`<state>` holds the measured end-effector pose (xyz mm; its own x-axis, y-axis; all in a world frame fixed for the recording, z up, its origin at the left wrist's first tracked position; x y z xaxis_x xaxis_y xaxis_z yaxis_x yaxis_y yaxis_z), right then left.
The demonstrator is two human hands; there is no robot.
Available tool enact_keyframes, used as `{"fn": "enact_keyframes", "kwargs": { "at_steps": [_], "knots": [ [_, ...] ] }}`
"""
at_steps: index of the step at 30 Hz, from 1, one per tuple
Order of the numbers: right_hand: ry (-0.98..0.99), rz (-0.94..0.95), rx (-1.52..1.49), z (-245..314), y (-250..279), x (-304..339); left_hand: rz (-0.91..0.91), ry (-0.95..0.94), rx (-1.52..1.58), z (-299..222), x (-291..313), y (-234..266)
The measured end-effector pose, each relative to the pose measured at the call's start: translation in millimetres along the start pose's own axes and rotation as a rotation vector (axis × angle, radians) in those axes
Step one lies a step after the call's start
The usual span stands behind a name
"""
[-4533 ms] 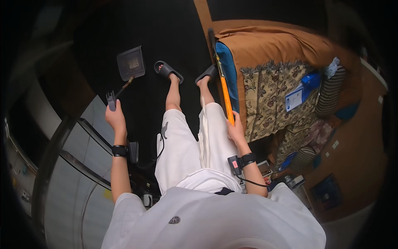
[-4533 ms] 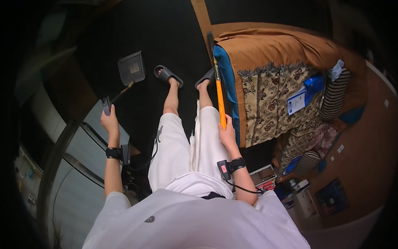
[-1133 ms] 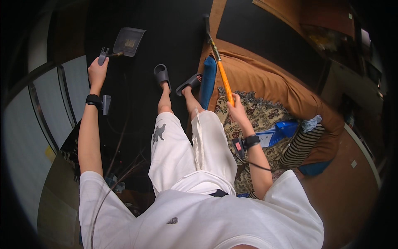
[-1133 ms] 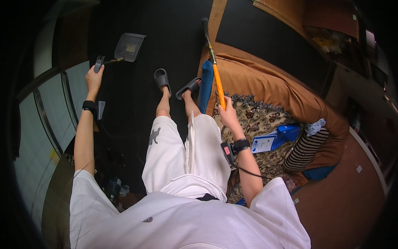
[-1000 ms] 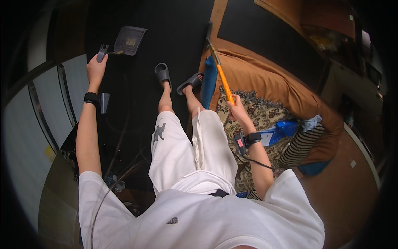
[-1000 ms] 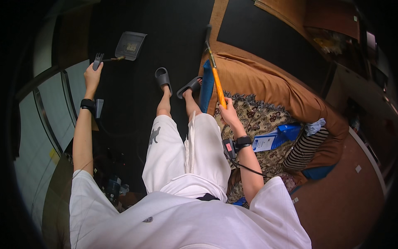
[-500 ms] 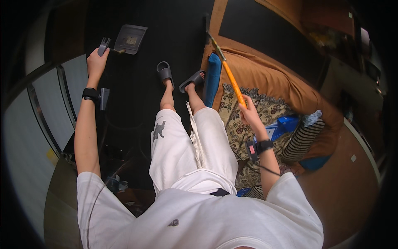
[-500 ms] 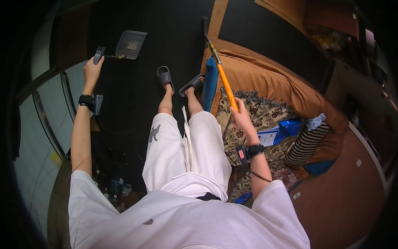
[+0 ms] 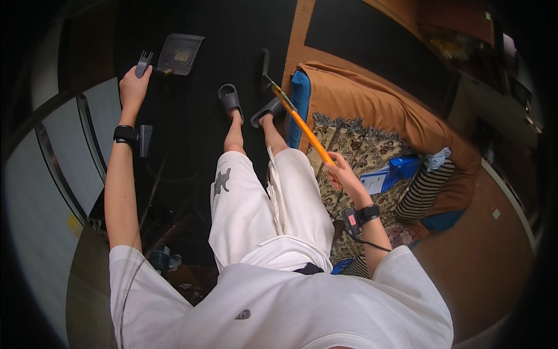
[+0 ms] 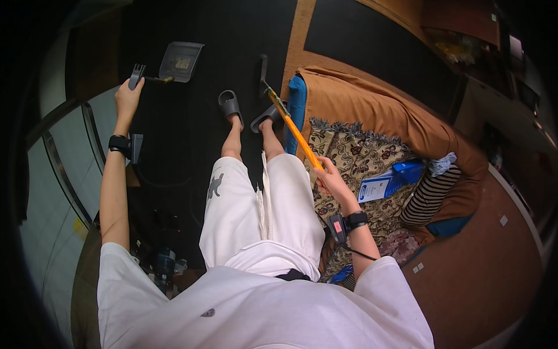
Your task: The person sweeps debris into a dustpan using a long-handled broom while moving through a room.
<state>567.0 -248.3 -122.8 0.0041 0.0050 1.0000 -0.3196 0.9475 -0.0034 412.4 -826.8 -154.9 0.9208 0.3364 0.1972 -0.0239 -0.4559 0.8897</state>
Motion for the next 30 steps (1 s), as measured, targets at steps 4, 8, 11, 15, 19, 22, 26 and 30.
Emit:
{"fn": "enact_keyframes", "kwargs": {
  "at_steps": [4, 8, 11, 15, 19, 22, 26, 30],
  "knots": [
    [0.071, -0.039, 0.059, 12, -3, 10, 0.004, 0.044, 0.017, 8, 4, 1],
    [0.187, -0.143, 0.184, 39, 18, 0, -0.011, 0.029, 0.010, 5, 10, 9],
    [0.421, -0.512, 0.570, 82, 54, -5, -0.022, 0.063, 0.023, 14, 23, 9],
    [0.514, -0.835, 0.913, 130, 91, -32, -0.074, 0.023, 0.084, 26, 49, 12],
    [0.455, -0.938, 1.030, 144, 131, -85, -0.083, 0.078, 0.083, 22, 71, 24],
    [0.382, -0.902, 1.105, 121, 163, -129, -0.067, 0.232, 0.010, 46, 89, 21],
    [0.035, -0.798, 1.137, 65, 211, -181, -0.143, 0.165, 0.017, 133, 136, 21],
    [-0.030, -0.923, 1.299, 87, 223, -212, -0.025, 0.158, 0.043, 170, 161, 38]
  ]
}}
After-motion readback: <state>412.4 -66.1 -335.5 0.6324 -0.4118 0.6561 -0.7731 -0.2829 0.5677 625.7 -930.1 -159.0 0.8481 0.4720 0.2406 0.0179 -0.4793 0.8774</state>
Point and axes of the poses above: each hand's wrist, its own x-axis away from the middle knuckle, its own y-axis out of the back of the hand, z = x × y, the point moved 9 cm from there along -x, towards the middle knuckle, and after that the axes turned 7 degrees about -y, right-handed, at the moved point
